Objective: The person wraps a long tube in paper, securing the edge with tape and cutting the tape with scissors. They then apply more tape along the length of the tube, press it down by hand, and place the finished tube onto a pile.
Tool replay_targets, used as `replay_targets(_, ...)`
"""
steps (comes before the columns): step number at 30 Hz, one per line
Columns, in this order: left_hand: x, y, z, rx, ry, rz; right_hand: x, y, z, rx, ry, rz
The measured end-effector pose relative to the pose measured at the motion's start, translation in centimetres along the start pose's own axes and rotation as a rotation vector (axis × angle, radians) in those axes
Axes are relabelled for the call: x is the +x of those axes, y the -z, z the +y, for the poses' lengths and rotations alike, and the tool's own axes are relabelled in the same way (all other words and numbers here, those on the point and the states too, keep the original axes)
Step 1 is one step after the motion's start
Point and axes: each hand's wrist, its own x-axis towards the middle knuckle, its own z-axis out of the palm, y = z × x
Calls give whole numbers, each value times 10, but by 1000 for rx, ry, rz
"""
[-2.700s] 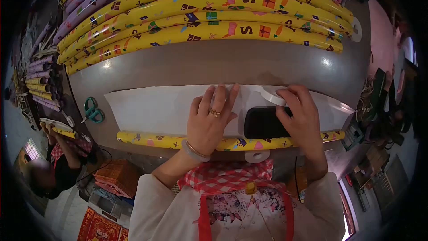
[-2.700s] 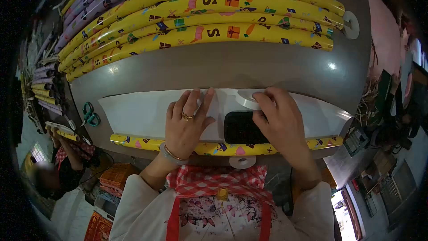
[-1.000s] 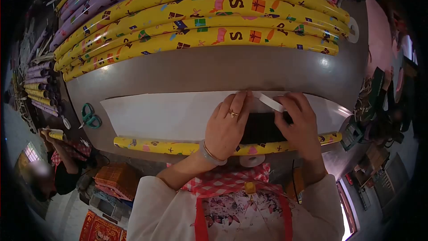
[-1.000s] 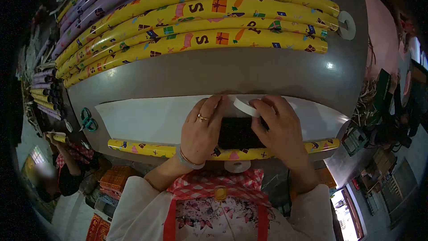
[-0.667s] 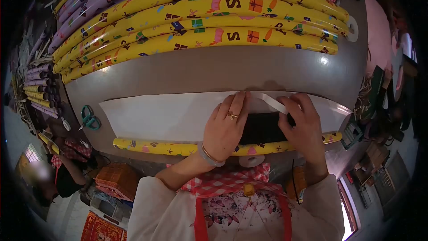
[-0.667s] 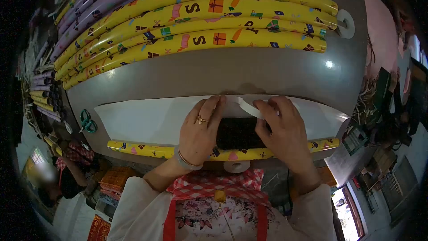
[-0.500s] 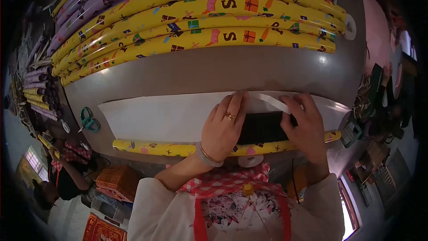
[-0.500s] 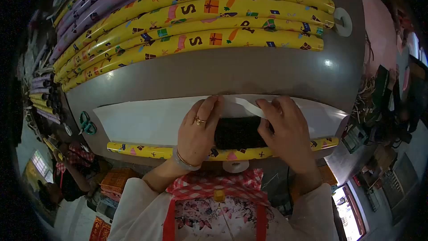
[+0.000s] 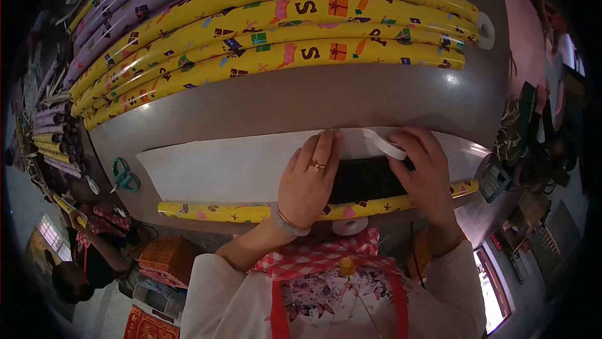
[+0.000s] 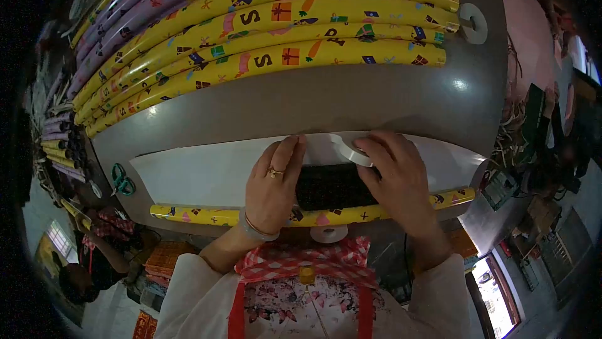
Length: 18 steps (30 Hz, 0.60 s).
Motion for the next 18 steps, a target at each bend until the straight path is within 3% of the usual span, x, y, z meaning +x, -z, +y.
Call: replay_targets(18,-4,0,-1,93,-46,-62,5,-4,-2,-154,93,-30)
